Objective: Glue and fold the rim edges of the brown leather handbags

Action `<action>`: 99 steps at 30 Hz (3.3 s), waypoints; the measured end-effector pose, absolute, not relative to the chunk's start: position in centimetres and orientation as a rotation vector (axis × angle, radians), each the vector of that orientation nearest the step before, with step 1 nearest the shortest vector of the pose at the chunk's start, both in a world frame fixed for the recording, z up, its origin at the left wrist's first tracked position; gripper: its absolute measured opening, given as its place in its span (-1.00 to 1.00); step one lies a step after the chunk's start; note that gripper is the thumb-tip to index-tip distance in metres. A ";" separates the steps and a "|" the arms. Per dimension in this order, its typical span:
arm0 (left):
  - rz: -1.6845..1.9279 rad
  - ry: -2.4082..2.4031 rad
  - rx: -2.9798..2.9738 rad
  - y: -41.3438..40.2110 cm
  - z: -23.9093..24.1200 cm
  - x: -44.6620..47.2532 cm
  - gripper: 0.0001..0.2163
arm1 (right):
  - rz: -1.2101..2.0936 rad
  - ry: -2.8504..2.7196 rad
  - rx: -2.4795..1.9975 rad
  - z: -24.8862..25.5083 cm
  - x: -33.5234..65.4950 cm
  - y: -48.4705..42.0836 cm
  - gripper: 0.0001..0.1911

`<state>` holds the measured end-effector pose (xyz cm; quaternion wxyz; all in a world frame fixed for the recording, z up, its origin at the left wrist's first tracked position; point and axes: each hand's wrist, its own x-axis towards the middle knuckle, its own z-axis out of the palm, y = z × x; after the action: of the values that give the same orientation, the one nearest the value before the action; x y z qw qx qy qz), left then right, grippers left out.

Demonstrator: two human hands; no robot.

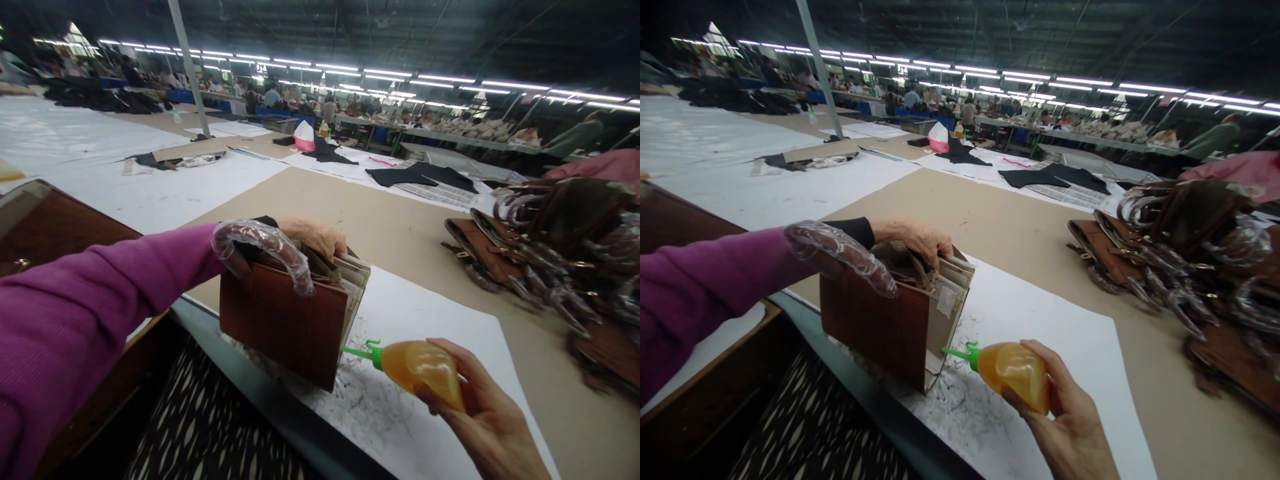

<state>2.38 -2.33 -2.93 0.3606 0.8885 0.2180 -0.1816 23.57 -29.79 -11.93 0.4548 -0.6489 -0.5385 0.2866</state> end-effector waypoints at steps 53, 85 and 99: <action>0.211 0.769 2.939 -12.0 -5.2 -3.7 -0.91 | 0.776 -0.951 -1.542 -15.6 22.5 -23.6 -0.40; 0.307 0.658 2.906 -13.0 -8.1 -6.4 -0.77 | 0.848 -0.871 -1.529 -16.0 22.0 -25.3 -0.48; 0.294 0.720 2.875 -13.7 -6.6 -5.0 -0.86 | 1.007 -0.893 -1.513 -16.9 22.7 -25.9 -0.49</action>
<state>-5.03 -13.66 -6.60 0.0816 0.9620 0.2411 0.0984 22.69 -25.94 -16.93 0.5296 -0.6338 -0.3742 0.4217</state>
